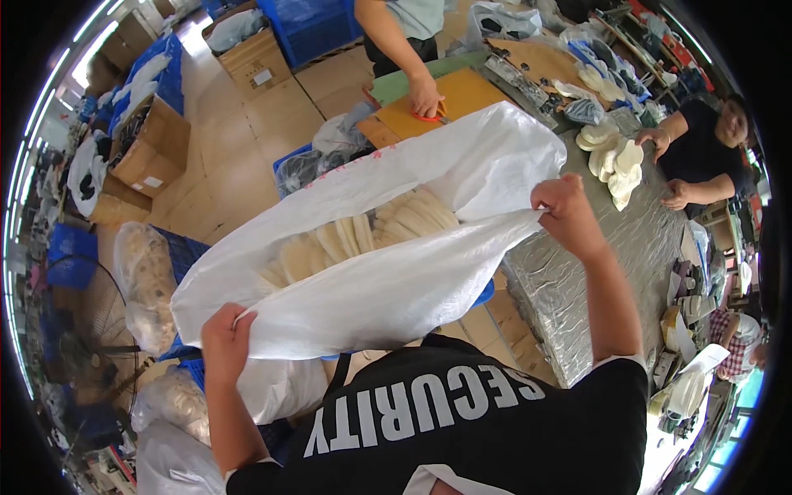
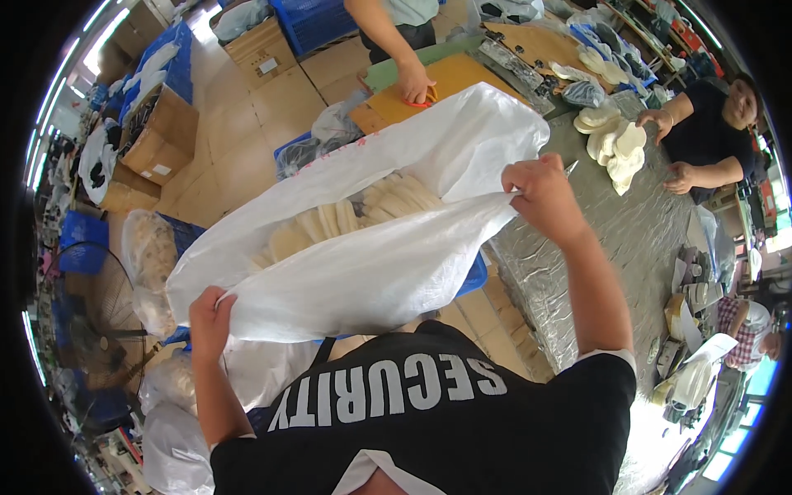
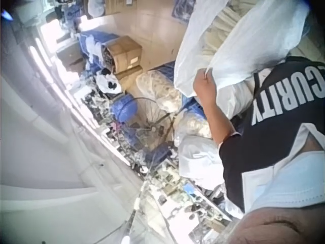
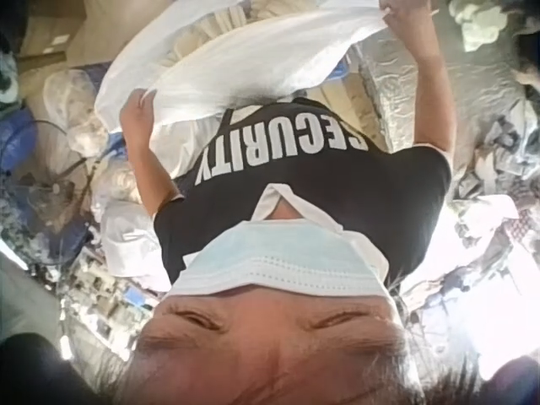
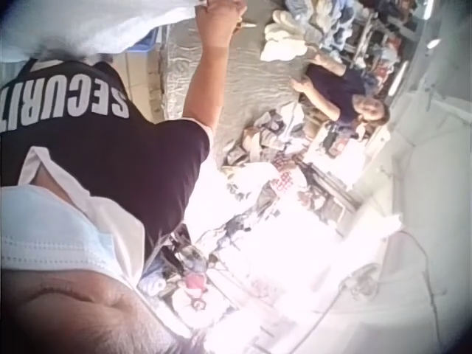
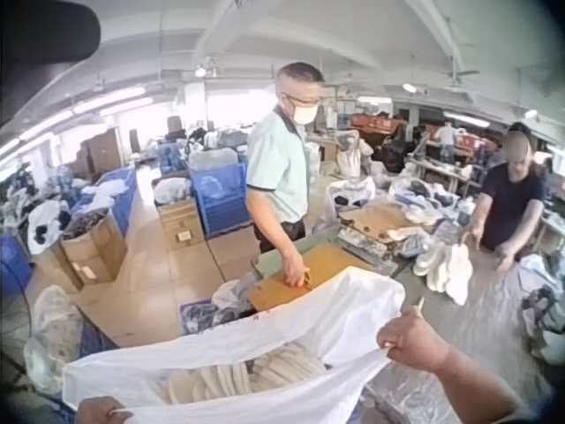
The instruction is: Marking shoe insoles with a pen and then packing them into a large white bag.
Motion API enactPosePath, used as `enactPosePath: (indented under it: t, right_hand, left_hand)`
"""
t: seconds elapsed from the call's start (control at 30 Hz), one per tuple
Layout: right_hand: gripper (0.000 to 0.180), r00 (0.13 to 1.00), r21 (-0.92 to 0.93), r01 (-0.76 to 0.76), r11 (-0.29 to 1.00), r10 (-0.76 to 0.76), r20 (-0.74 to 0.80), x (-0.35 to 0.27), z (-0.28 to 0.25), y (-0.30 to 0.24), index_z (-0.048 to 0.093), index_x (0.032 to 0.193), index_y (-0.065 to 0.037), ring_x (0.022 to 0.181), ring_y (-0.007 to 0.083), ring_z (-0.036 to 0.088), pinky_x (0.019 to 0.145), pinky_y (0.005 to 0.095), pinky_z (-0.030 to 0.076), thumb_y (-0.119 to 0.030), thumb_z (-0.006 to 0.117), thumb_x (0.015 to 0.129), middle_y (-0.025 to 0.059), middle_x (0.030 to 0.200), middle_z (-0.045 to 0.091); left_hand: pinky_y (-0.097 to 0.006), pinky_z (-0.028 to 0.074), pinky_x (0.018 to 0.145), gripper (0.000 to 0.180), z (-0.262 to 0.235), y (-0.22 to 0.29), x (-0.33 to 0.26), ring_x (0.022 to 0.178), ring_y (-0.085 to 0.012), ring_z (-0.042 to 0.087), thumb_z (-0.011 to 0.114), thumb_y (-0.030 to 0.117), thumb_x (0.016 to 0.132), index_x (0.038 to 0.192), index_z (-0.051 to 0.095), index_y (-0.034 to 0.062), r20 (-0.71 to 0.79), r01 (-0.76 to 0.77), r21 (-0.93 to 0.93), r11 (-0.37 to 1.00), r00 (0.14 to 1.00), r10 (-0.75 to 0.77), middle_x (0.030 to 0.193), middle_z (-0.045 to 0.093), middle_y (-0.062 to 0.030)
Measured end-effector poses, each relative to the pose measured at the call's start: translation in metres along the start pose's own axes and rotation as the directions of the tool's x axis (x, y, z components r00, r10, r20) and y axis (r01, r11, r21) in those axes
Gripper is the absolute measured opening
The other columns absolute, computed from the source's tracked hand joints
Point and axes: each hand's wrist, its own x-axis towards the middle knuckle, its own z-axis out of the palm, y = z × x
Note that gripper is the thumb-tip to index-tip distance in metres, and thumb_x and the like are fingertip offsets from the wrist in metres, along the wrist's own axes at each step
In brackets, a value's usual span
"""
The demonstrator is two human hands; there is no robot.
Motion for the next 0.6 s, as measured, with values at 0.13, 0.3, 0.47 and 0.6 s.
enactPosePath:
  t: [0.13,0.3,0.47,0.6]
  right_hand:
    - [0.039,0.904,0.019,0.057,0.998,-0.043,-0.426,0.007,0.032,0.001,0.056,0.094,-0.006,0.101,0.0302,0.050,0.090,0.0382,0.037,-0.002,0.075,0.060,0.0120,0.101,0.054]
    - [0.110,0.781,0.369,-0.211,0.905,0.383,-0.493,-0.002,0.071,0.056,0.019,0.141,0.000,0.131,0.0338,0.030,0.107,0.0394,0.028,-0.013,0.086,0.055,0.0211,0.143,0.026]
    - [0.093,0.978,0.822,0.069,0.565,0.123,-0.167,-0.015,0.127,0.134,0.017,0.141,0.003,0.128,0.0256,0.034,0.106,0.0363,0.029,-0.027,0.074,0.074,0.0171,0.139,0.034]
    - [0.059,0.953,0.914,-0.125,0.385,0.303,0.003,0.055,0.161,0.107,0.030,0.137,0.000,0.110,0.0199,0.051,0.094,0.0321,0.041,-0.017,0.057,0.087,0.0091,0.122,0.051]
  left_hand:
    - [-0.043,0.042,0.075,0.015,-0.011,0.003,-0.003,0.082,-0.0335,0.054,0.067,0.014,0.076,0.084,0.059,0.0029,-0.082,0.259,-0.059,0.964,0.961,-0.263,0.085,0.060,-0.0122]
    - [-0.043,0.038,0.091,0.053,-0.006,-0.010,-0.044,0.105,-0.0381,0.047,0.074,0.024,0.073,0.117,0.052,0.0044,-0.546,0.225,0.182,0.957,0.833,-0.092,0.116,0.053,-0.0157]
    - [-0.039,0.019,0.111,0.111,0.071,-0.092,-0.131,0.136,-0.0297,0.022,0.085,0.016,0.058,0.142,0.014,-0.0034,-0.430,0.451,-0.280,0.848,0.731,-0.530,0.147,0.020,-0.0187]
    - [-0.035,0.045,0.082,0.040,0.090,-0.052,-0.046,0.090,-0.0202,0.056,0.062,0.017,0.072,0.107,0.056,-0.0008,-0.187,0.191,-0.819,0.541,0.803,-0.566,0.099,0.061,-0.0081]
